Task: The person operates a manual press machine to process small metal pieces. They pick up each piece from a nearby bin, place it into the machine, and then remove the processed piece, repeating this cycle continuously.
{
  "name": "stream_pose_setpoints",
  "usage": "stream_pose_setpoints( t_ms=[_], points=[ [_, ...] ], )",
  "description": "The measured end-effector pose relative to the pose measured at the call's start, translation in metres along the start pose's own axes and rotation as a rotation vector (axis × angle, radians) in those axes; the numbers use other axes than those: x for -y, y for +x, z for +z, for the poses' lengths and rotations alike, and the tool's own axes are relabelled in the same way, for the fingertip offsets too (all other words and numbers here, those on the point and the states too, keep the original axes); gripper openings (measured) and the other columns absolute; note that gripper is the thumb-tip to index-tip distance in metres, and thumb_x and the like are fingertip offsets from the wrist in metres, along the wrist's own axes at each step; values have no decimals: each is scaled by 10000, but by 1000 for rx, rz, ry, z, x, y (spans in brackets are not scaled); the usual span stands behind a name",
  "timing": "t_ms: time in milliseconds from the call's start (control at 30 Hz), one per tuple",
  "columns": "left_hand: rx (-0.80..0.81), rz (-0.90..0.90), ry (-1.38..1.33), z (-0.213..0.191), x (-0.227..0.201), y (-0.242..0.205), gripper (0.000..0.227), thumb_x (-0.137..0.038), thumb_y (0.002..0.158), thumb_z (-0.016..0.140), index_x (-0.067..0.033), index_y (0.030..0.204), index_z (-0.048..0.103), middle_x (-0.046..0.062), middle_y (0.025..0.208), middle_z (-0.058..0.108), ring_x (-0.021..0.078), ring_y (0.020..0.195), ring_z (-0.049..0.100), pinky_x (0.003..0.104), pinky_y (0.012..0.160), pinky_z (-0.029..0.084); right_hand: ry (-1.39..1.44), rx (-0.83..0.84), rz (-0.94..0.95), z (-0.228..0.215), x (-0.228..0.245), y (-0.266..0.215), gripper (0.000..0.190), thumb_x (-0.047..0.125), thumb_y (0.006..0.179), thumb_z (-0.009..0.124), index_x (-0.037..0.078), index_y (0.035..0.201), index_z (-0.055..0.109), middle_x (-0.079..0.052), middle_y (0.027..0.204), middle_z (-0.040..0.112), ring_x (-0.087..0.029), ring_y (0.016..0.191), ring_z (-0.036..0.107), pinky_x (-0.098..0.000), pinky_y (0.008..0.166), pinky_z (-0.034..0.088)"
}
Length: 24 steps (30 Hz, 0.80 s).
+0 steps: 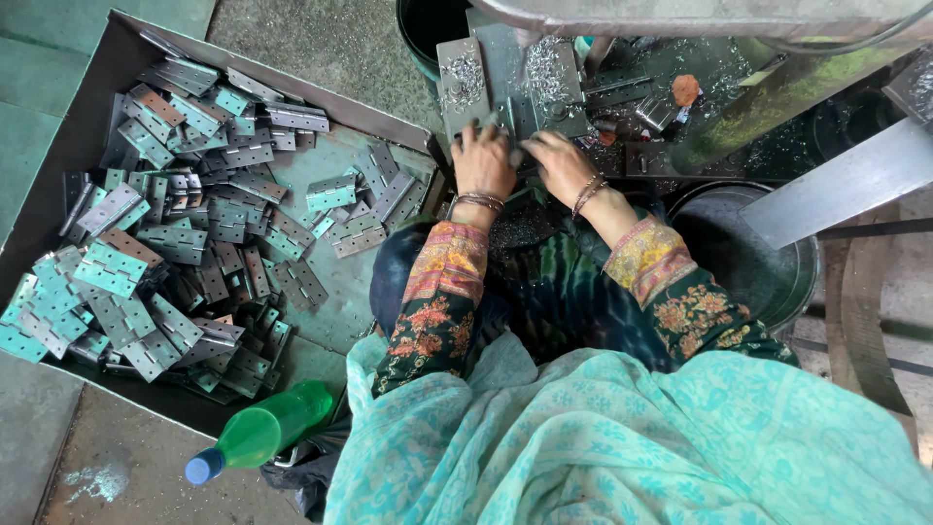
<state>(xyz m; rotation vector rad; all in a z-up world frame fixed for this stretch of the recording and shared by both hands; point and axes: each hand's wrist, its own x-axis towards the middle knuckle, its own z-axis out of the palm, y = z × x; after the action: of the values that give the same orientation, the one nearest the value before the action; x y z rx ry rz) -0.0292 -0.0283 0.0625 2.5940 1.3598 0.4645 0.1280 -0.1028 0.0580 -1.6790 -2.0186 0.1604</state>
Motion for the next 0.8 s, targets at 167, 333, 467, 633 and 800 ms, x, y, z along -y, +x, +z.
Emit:
stream_pose_setpoints(
  t_ms=[167,333,467,633,800],
  points=[
    [109,20,218,28,-9,-5,316,-289,925,606,-146,1174,738,53,1413,575,358,1455,330,694,1131,265,117,43,145,-36,21,-32,411,89,911,665,56,1321,656,-213,1325,648,-384,1200,631,-443,1043,516],
    [34,-9,204,42,-10,11,309,-263,956,544,-131,1135,759,60,1359,601,369,1439,341,724,1125,238,-72,181,288,-56,49,-82,526,298,926,698,54,1376,576,-249,1324,635,-424,1170,631,-484,969,528],
    [20,-34,166,46,-7,19,304,-245,979,526,-120,1116,766,52,1337,617,372,1445,346,721,1141,239,-156,355,564,-26,49,-122,745,385,892,723,138,1519,405,-244,1237,674,-428,1052,689,-513,889,568],
    [-39,-11,131,47,-9,17,318,-271,990,515,-100,1061,774,63,1336,617,383,1445,337,723,1147,222,-107,420,766,48,27,-166,882,361,859,737,258,1591,256,-239,1126,711,-450,960,710,-564,806,582],
    [-92,13,157,48,-8,3,350,-295,943,535,-96,1117,765,57,1340,614,397,1421,339,736,1123,214,10,313,682,73,15,-189,857,329,863,734,218,1578,274,-268,1074,720,-486,953,694,-575,809,568]
  ],
)
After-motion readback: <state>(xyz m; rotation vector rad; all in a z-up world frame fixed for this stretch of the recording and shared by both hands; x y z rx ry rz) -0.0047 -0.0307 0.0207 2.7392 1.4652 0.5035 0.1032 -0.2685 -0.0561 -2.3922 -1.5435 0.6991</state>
